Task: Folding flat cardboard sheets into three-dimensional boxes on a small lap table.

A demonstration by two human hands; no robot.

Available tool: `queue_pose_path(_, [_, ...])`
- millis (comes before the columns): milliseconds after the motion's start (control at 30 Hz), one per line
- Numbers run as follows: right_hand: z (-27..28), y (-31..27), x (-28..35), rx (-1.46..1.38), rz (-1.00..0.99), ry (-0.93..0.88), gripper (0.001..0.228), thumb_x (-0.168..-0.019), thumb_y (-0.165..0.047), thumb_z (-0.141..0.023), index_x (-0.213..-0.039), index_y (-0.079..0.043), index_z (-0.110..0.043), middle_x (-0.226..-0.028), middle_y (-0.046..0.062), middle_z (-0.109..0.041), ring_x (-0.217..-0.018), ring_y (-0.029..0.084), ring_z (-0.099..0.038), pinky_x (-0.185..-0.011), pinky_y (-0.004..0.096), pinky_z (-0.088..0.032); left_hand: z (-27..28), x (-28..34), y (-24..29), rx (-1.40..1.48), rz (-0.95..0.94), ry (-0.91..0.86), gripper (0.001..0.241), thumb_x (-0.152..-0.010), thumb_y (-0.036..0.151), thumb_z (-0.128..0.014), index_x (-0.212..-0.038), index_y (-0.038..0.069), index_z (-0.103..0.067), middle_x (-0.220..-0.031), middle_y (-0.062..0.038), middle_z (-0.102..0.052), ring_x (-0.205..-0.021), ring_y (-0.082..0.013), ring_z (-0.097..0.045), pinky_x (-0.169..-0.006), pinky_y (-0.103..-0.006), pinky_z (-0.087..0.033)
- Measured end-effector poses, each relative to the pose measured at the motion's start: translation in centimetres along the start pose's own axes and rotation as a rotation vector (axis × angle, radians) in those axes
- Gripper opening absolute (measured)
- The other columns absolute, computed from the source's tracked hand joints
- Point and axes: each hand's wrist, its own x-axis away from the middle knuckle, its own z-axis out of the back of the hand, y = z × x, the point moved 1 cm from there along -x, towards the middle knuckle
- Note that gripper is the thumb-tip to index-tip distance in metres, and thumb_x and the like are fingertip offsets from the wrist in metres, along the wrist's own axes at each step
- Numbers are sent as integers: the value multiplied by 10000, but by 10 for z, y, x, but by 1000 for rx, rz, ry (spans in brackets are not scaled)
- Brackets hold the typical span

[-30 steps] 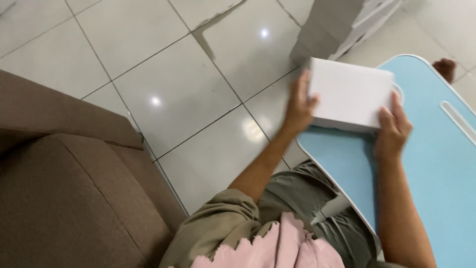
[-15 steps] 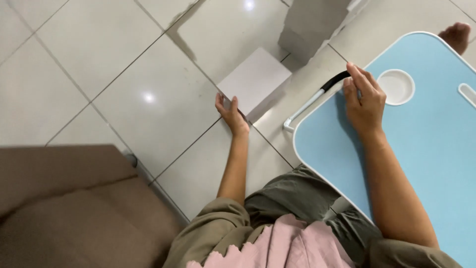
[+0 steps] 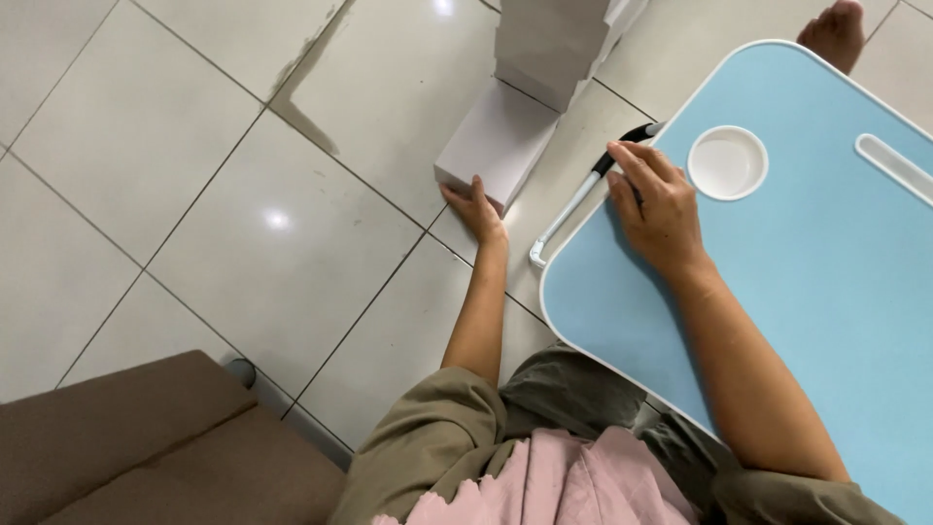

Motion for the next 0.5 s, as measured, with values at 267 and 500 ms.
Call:
queue_pose_path(267, [2,-6,-4,7,24,-52,297,-1096,-170,-617,-1369,-80,-693,-1175,88,-697,-1087,261,-680,-860,346,-484,4,-16,-24,-86,-92,-156,776,-1037,271,-518,-1591,-93,-114,-1642,-358,-43,-1552,-414,-51,-1288,-484,-40])
queue_pose_path(500, [-16,2,0,59,72,31,293,-1028,-156,-657,-1304,-67,-701,-1163,95,-693,-1094,272,-680,-878,365,-494,34,-23,8,-132,-64,-210,913,-1049,444,-548,-1592,-103,-58,-1638,-368,14,-1546,-439,11,-1280,-515,-19])
